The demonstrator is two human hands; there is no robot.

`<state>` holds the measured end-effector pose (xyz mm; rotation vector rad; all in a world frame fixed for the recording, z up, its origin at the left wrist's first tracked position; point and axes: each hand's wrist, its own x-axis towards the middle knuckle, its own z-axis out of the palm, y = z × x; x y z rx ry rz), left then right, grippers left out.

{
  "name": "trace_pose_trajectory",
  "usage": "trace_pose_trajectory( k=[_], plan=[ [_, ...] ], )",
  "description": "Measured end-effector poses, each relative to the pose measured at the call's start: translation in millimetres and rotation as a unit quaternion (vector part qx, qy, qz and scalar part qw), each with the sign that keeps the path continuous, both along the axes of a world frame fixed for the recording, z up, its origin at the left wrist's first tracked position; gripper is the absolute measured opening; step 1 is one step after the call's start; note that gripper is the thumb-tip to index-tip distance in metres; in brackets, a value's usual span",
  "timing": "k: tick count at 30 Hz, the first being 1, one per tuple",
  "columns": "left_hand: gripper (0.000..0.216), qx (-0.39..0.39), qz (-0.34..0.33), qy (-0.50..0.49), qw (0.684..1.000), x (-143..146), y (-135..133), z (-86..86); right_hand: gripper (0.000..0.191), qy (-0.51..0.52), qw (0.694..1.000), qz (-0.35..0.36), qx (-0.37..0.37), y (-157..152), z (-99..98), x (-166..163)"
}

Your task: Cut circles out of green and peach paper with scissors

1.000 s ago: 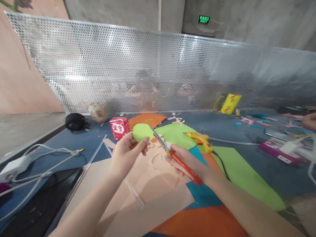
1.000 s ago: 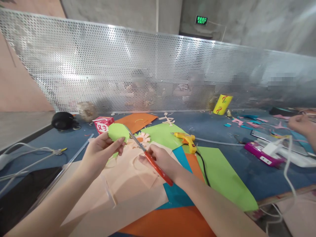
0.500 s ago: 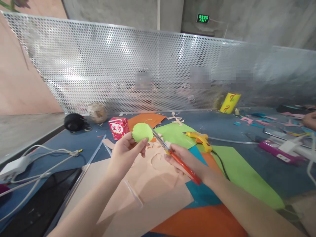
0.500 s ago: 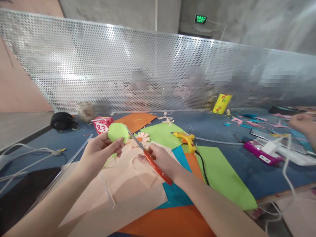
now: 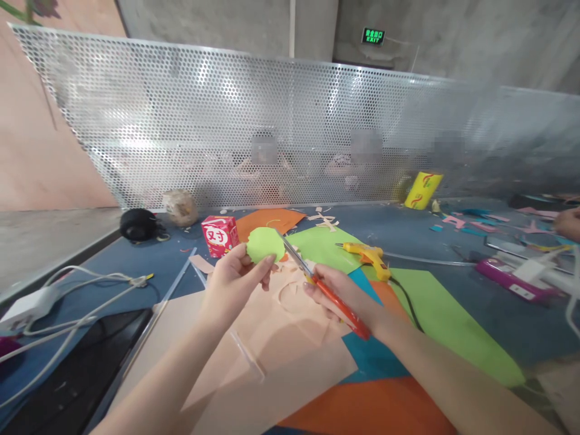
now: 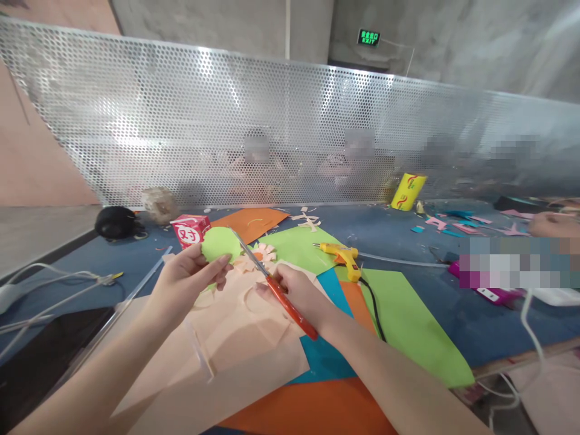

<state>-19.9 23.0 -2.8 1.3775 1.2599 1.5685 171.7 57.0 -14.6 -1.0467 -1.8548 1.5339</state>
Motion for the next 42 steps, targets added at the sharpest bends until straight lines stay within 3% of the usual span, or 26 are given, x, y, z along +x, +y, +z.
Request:
trace_pose_trajectory(
  k=[12, 20, 28, 42],
  plan=[
    [0.026, 0.048, 0.087, -0.089, 0.991, -5.2, 3.1, 1.9, 0.042, -0.007, 1.000, 0.016, -0.015, 1.8, -2.4, 2.5],
    [0.025, 0.002, 0.034, -0.074, 0.997, 4.8, 3.3, -4.4, 0.043, 0.009, 1.000, 0.014, -0.004, 2.4, -5.8, 1.6],
    [0.030, -0.012, 0.002, -0.124, 0.992, 7.0, 1.8, -0.7, 0.043, 0.015, 1.000, 0.016, 0.008, 4.6, -8.9, 1.5],
    [0.028, -0.029, -0.041, -0.096, 0.994, 3.1, -1.0, 4.2, 0.043, 0.031, 0.999, 0.011, 0.007, 5.3, -10.1, 1.5]
  ],
)
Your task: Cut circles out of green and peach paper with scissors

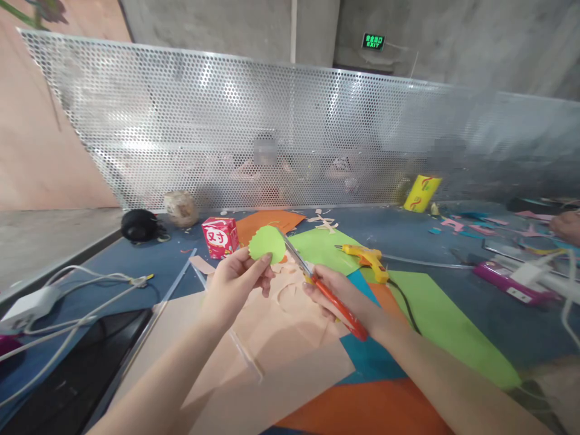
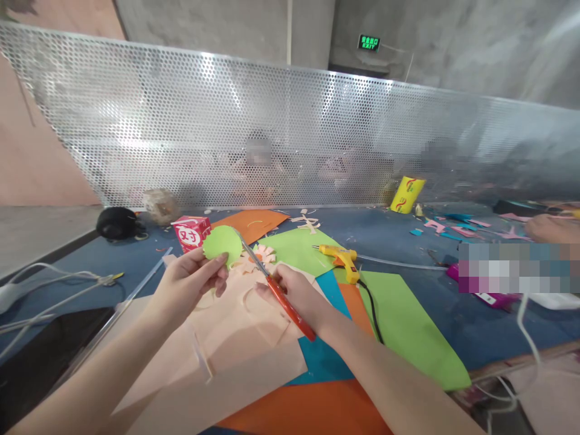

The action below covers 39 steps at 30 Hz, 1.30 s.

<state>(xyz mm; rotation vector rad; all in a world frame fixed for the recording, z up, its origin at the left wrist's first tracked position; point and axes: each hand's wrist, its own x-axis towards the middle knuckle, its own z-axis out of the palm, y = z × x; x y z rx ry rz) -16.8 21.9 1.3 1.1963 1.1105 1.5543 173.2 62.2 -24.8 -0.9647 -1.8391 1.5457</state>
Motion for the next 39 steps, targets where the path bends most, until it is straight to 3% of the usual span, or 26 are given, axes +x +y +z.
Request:
trace_pose_trajectory(
  k=[12, 20, 27, 39],
  plan=[
    [0.028, -0.004, 0.017, -0.020, 1.000, -0.9, -0.1, 1.6, 0.043, -0.016, 1.000, -0.019, -0.003, -3.0, 7.4, -1.7],
    [0.036, 0.034, 0.073, -0.083, 0.993, -3.5, 1.8, -1.2, 0.045, -0.026, 0.999, -0.004, -0.020, -5.4, 9.2, -1.9],
    [0.038, -0.003, 0.030, -0.068, 0.997, 8.6, 5.1, -10.6, 0.043, -0.027, 1.000, -0.008, -0.009, -3.6, 6.9, -2.9],
    [0.033, -0.048, -0.016, -0.037, 0.998, 3.0, 3.3, -10.0, 0.036, -0.014, 1.000, -0.023, 0.001, -0.3, 3.7, -2.7]
  ],
)
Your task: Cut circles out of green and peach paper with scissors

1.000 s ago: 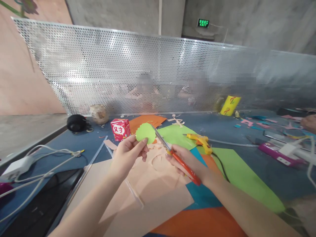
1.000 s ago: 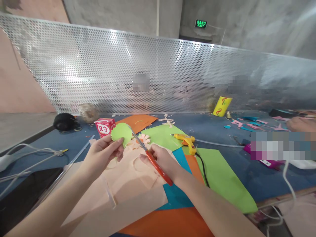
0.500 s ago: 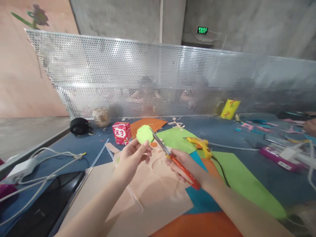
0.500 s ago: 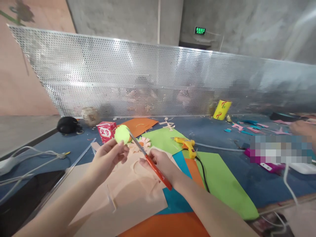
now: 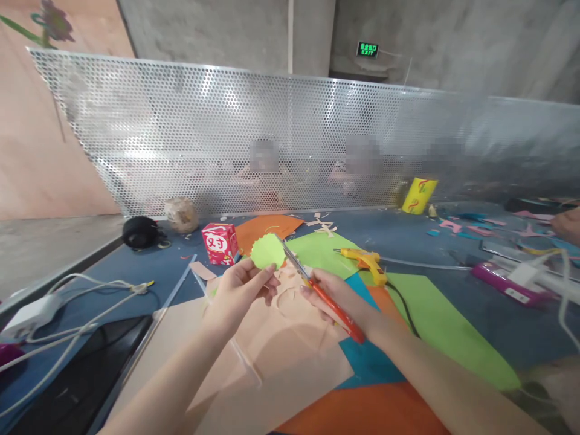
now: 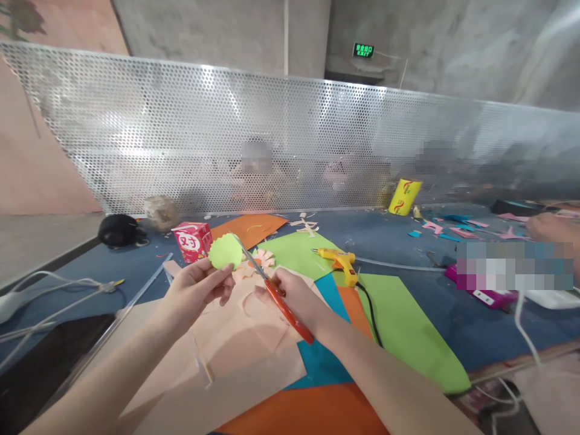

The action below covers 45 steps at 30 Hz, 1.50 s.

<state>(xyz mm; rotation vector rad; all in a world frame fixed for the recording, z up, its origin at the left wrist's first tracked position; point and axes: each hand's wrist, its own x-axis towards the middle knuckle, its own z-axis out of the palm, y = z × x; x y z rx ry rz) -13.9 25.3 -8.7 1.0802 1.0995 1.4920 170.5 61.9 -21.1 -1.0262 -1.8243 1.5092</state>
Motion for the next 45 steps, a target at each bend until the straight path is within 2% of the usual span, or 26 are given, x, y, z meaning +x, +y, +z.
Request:
trace_pose_trajectory(
  k=[7, 16, 19, 27, 39, 45],
  plan=[
    [0.030, 0.014, 0.010, -0.001, 1.000, -0.8, -1.6, 3.5, 0.043, 0.000, 1.000, 0.000, -0.028, -0.7, 4.0, -1.0],
    [0.029, 0.076, 0.136, -0.035, 0.987, -8.4, 2.4, 5.7, 0.037, -0.028, 0.998, 0.013, -0.060, -6.4, 13.1, 0.3],
    [0.031, 0.088, 0.158, -0.044, 0.982, -9.1, 2.7, 6.1, 0.037, -0.036, 0.997, 0.016, -0.064, -9.1, 14.9, 0.3],
    [0.038, 0.050, 0.129, -0.050, 0.989, 0.1, 0.0, 7.3, 0.040, -0.027, 0.998, 0.021, -0.053, -6.0, 13.1, -0.4],
    [0.027, 0.003, 0.060, -0.095, 0.994, -0.8, 0.3, 8.3, 0.043, -0.019, 0.999, 0.030, 0.003, -5.4, 4.5, 0.3],
    [0.026, -0.004, 0.018, -0.090, 0.996, 1.0, -3.2, 6.4, 0.044, -0.025, 0.999, 0.032, 0.004, -6.1, 4.2, 2.2]
  ],
)
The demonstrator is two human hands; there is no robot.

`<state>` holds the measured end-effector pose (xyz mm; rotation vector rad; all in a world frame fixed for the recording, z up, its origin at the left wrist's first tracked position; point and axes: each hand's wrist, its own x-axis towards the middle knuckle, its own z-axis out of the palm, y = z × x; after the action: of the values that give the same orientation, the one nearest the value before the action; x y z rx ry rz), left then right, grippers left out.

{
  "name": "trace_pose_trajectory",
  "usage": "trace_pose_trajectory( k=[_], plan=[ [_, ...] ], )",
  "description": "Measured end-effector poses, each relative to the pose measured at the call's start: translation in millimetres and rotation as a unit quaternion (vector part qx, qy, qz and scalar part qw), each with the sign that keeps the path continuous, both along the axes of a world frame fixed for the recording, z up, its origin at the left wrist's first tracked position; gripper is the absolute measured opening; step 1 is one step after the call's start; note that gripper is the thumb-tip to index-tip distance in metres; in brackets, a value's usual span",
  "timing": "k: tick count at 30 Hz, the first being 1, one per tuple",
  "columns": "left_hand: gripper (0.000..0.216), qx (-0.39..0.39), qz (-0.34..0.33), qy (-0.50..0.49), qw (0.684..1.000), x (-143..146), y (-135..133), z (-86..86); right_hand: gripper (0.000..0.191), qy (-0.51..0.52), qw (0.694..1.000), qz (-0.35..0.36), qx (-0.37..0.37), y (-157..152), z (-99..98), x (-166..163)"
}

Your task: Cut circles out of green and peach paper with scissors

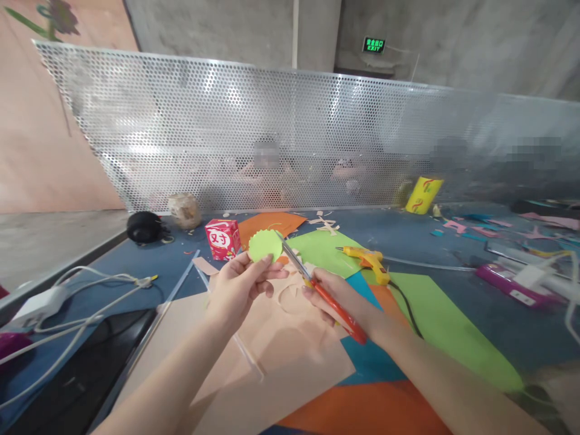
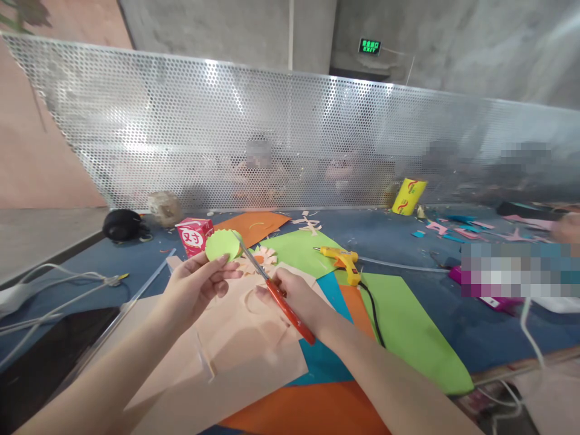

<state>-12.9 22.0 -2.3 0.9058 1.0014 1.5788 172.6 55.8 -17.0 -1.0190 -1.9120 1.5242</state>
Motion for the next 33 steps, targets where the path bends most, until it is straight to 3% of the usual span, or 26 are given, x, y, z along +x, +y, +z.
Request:
trace_pose_trajectory(
  k=[6, 14, 33],
  plan=[
    [0.027, -0.007, -0.030, 0.010, 0.999, 3.1, -2.2, -1.4, 0.042, 0.003, 1.000, -0.001, 0.001, -0.6, 1.5, -1.0],
    [0.022, -0.018, -0.003, 0.013, 1.000, 3.8, -0.8, 0.5, 0.043, -0.006, 1.000, 0.001, 0.013, -0.2, 0.4, -1.4],
    [0.027, -0.026, -0.028, 0.029, 0.999, 9.4, -4.1, 1.4, 0.040, -0.014, 0.999, -0.004, 0.034, -2.3, 0.9, -2.0]
  ],
)
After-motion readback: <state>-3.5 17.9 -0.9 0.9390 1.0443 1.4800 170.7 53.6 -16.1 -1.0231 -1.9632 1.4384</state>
